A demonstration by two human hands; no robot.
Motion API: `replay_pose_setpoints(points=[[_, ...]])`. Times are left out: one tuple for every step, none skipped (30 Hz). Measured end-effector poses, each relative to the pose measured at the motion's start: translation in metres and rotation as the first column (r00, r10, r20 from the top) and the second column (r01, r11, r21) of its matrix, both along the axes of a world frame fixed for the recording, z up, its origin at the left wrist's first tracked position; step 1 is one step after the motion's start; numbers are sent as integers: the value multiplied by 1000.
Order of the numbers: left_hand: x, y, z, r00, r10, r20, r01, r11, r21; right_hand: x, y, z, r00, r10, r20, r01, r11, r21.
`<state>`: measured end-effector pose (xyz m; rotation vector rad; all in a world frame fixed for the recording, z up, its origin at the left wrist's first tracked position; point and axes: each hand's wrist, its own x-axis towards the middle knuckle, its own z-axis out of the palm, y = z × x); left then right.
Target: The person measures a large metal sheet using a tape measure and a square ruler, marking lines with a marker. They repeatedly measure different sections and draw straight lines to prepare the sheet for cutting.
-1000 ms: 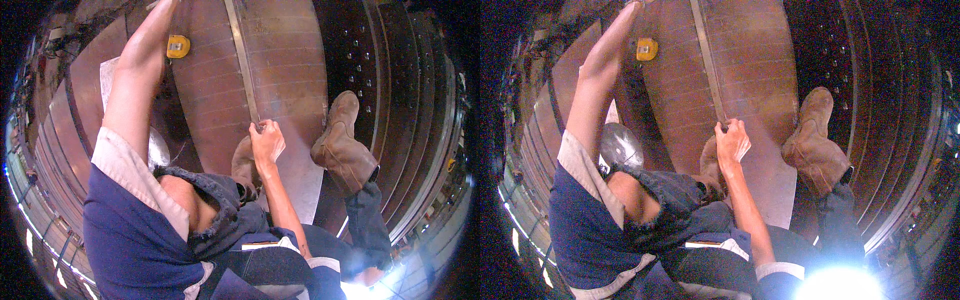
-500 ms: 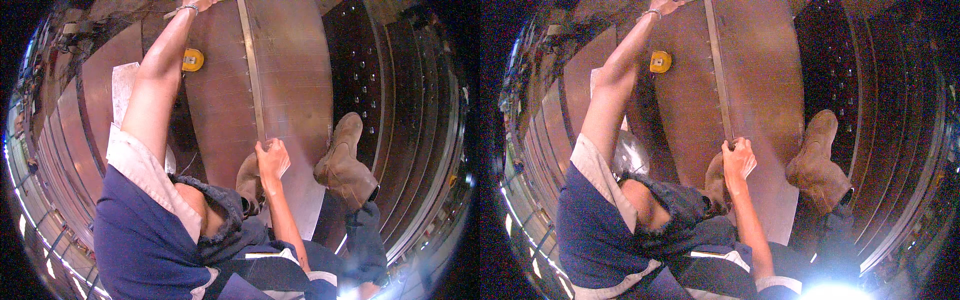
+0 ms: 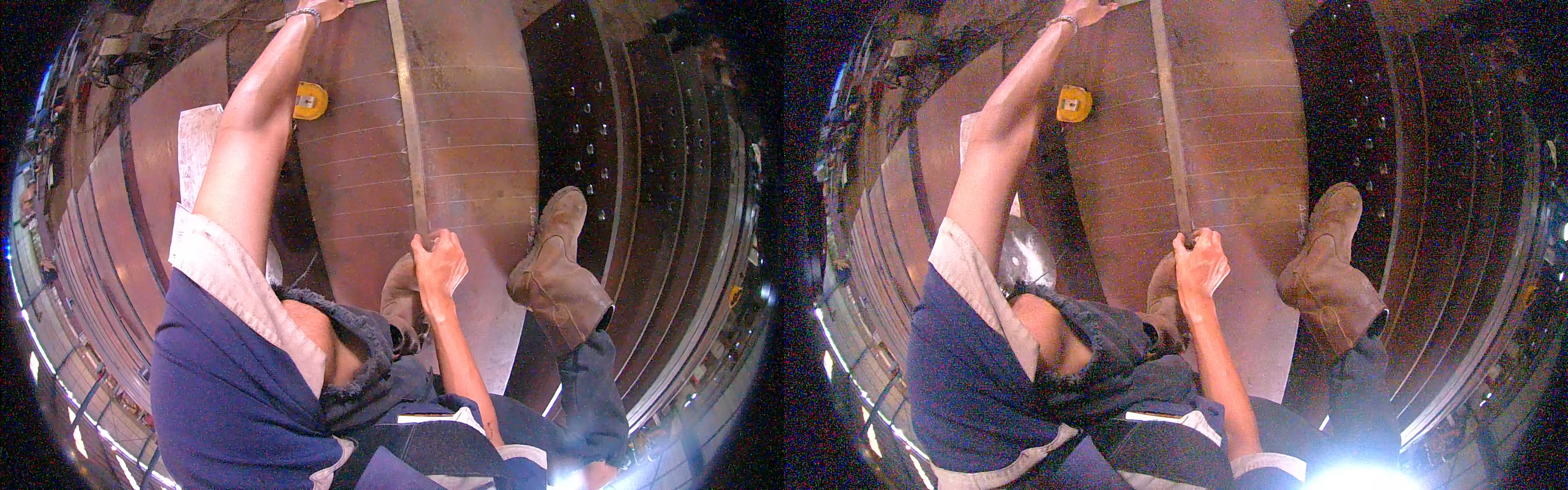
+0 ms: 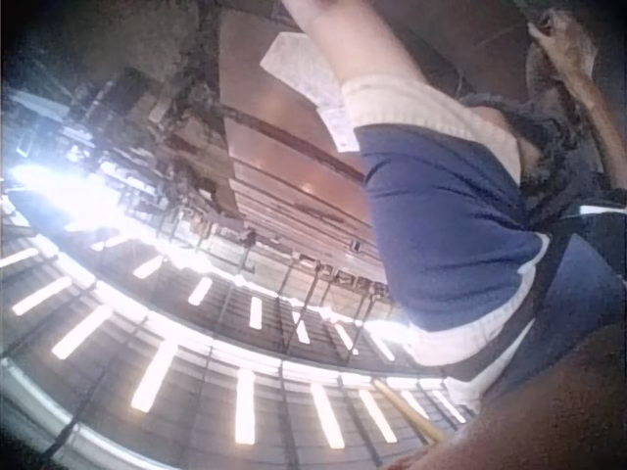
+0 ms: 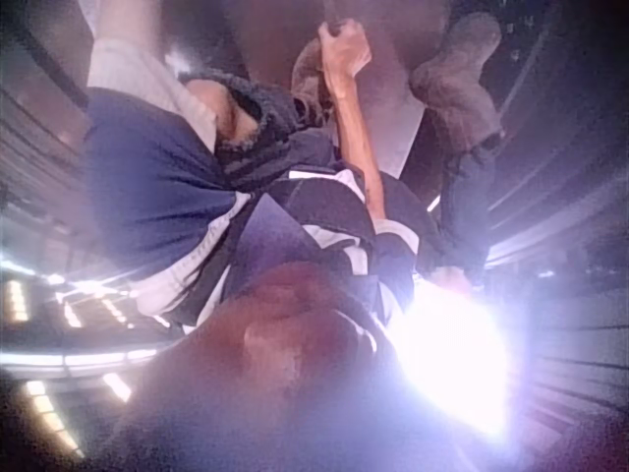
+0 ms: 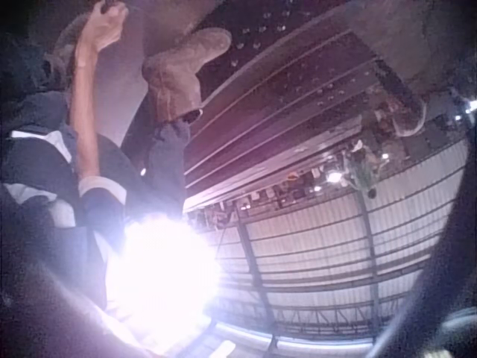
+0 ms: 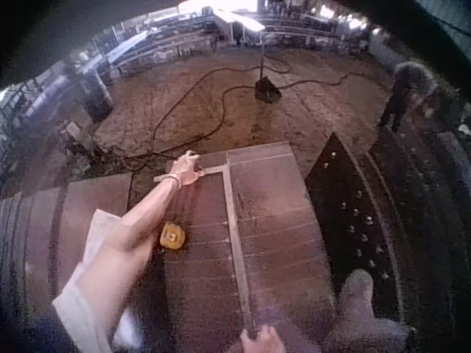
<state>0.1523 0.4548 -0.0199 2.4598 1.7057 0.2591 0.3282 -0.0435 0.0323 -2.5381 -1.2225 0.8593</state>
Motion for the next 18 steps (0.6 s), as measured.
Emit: replay_pose_setpoints(points=[[-2, 1, -3, 1000, 6, 9, -6, 1000, 7, -2, 0, 1, 1000, 0, -3, 0, 1000, -2], [-5, 2, -5, 1000, 12, 19, -12, 1000, 13, -3, 1, 1, 1000, 1, -6, -1, 1000, -3], [-4, 2, -5, 999, 14, 30, -15, 1000, 20, -2, 1, 0, 1000, 3, -1, -3, 1000, -4], [-3, 2, -5, 1000, 14, 22, -14, 1000, 13, -2, 1, -1, 1000, 5, 3, -5, 1000, -5], [-2, 3, -4, 1000, 13, 14, -14, 1000, 5, -2, 1, -2, 1000, 8, 7, -8, 1000, -5], [0, 2, -3, 1000, 12, 8, -12, 1000, -6, -2, 1, -1, 1000, 2, 9, -2, 1000, 4], [1, 2, -1, 1000, 10, 2, -10, 1000, -11, -2, 1, 0, 1000, -5, 10, 5, 1000, 12], [2, 1, 1, 1000, 7, -3, -7, 1000, -17, -2, 2, 0, 1000, -12, 12, 12, 1000, 21], [2, 1, 0, 1000, 4, -7, -4, 1000, -24, -2, 1, 0, 1000, -11, 14, 11, 1000, 25], [0, 1, -1, 1000, -4, 15, 5, 999, -41, -3, 0, -1, 1000, -11, 15, 10, 1000, 28], [-1, 3, 0, 1000, -9, 16, 9, 1000, -27, -3, 0, -2, 1000, -11, 17, 10, 999, 32], [-3, 3, -1, 1000, -12, 13, 12, 1000, -17, -3, 0, -1, 1000, -14, 15, 14, 1000, 25], [-3, 4, -2, 1000, -15, 10, 15, 1000, -7, -3, 2, 1, 1000, -18, 13, 18, 1000, 18], [-3, 5, -2, 1000, -1, -20, 1, 1000, -17, -4, 2, 3, 1000, -22, 11, 22, 1000, 11], [-3, 5, -3, 1000, 9, -19, -9, 1000, 20, -4, 2, 2, 1000, -20, 17, 19, 1000, 18], [-4, 4, -3, 1000, 20, -18, -19, 998, 58, -5, 2, 3, 1000, -17, 21, 16, 1000, 26], [-6, 3, -2, 999, 31, -19, -29, 995, 97, -6, 2, 3, 1000, -13, 24, 12, 999, 34], [-1, 0, 6, 998, 52, -47, -51, 999, 10, -6, 2, 2, 1000, -16, 18, 16, 999, 34]])
